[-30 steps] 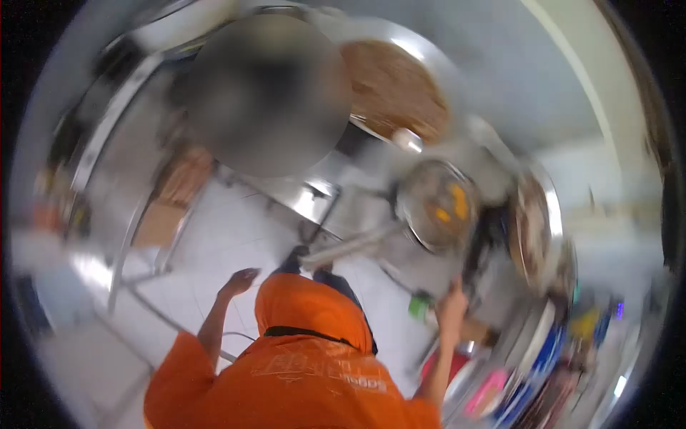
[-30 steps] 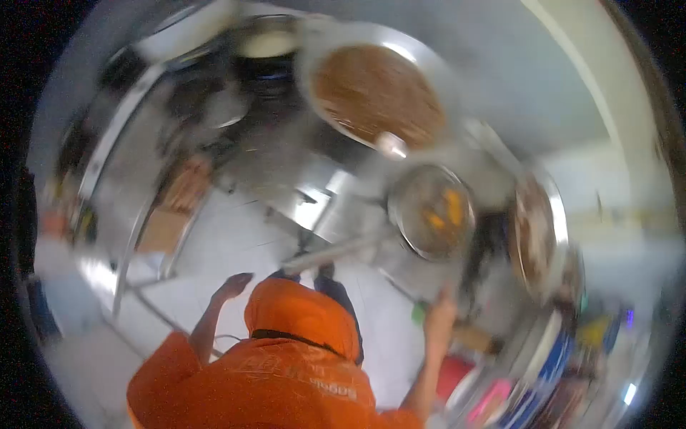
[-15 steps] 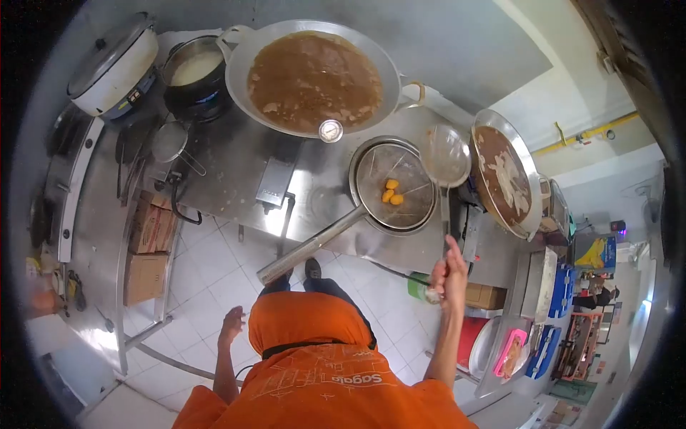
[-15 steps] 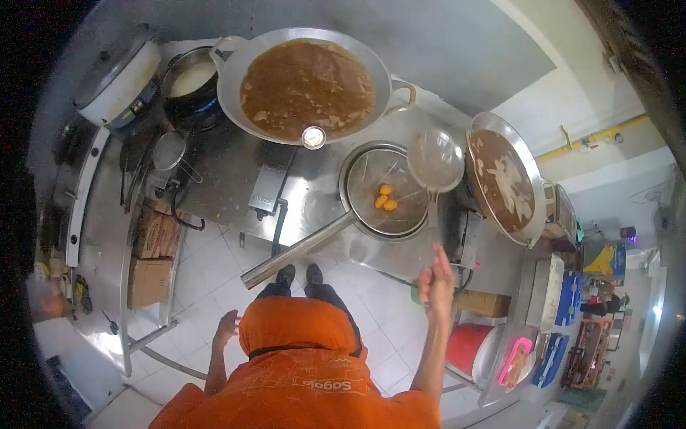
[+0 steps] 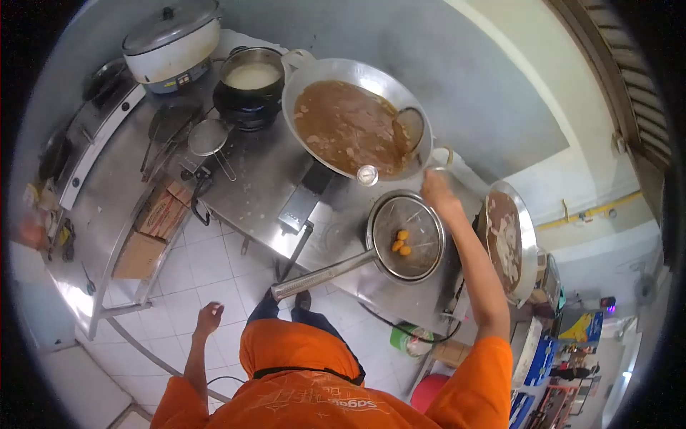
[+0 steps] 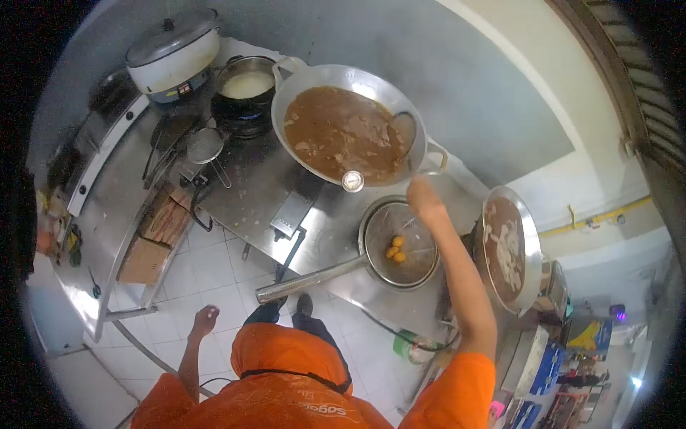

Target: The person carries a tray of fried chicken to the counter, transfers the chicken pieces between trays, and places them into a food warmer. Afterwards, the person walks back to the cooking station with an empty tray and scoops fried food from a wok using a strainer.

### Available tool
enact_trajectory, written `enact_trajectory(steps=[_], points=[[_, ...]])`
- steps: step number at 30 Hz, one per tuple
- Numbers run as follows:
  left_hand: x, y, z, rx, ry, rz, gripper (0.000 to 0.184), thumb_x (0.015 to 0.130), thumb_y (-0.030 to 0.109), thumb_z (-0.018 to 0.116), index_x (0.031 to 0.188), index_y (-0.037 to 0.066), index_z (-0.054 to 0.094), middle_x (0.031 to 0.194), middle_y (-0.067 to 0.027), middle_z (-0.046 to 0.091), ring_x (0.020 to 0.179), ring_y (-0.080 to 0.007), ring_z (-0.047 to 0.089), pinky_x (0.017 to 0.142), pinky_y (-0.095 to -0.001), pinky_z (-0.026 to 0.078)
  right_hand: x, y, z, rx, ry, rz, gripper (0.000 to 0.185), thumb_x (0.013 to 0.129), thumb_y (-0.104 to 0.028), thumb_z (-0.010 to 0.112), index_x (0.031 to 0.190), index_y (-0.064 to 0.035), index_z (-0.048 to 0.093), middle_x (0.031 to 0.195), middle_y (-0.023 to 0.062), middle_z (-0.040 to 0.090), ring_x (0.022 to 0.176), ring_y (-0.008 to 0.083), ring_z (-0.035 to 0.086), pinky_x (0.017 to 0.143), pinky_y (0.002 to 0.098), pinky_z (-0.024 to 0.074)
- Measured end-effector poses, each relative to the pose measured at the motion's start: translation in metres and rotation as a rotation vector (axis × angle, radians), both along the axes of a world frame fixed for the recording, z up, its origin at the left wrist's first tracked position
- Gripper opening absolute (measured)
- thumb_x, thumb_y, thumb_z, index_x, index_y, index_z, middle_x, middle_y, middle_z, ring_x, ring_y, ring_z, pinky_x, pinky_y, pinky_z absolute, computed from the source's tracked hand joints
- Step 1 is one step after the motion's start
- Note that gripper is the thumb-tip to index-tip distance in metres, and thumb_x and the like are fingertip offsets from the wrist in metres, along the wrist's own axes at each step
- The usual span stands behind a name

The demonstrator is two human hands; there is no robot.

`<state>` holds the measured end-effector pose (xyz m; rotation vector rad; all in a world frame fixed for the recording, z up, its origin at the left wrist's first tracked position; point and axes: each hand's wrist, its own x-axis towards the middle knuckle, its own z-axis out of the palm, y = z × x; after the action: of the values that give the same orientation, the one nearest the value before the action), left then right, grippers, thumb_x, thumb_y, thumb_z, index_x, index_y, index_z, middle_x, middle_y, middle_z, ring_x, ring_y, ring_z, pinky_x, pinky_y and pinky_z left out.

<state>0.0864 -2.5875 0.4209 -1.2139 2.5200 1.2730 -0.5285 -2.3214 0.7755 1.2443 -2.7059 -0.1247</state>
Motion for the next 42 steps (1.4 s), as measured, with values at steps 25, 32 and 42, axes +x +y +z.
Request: enact_trajectory(steps=[25, 32, 42], points=[[-0.129, 0.018, 0.159, 0.649, 0.274, 0.184, 0.054, 0.100, 0.045, 0.038, 0.118, -0.001, 0.061, 0.108, -0.0159, 0.067, 0.097, -0.0287, 0.065, 0.089, -0.0427, 0.051, 0.046, -0.140, 0.027, -0.799, -1.645, -0.357, 0.034, 0.102, -0.012, 0.036, 0.136, -0.0067, 0.040, 0.062, -0.0047, 0.037, 0.044, 0.0035, 0.027, 0.033, 0.0193, 0.0190], [-0.274, 0.067, 0.230, 1.564, 0.001, -0.371, 0.044, 0.095, 0.043, 0.056, 0.114, 0.003, 0.055, 0.096, -0.0096, 0.061, 0.065, -0.0142, 0.059, 0.056, -0.0263, 0.051, 0.097, -0.062, 0.067, -0.797, -1.142, -0.485, 0.041, 0.103, -0.020, 0.040, 0.143, -0.0120, 0.043, 0.058, -0.0045, 0.038, 0.041, 0.0048, 0.028, 0.034, 0.0222, 0.0224], [-0.244, 0.120, 0.269, 1.407, -0.059, -0.425, 0.020, 0.097, 0.022, 0.054, 0.097, 0.005, 0.044, 0.068, -0.0010, 0.045, 0.045, -0.0096, 0.043, 0.039, -0.0272, 0.040, 0.192, 0.139, 0.077, -0.547, -0.153, -0.451, 0.035, 0.100, -0.016, 0.048, 0.133, -0.0046, 0.054, 0.062, 0.0131, 0.052, 0.051, 0.0165, 0.050, 0.053, 0.0327, 0.0439]])
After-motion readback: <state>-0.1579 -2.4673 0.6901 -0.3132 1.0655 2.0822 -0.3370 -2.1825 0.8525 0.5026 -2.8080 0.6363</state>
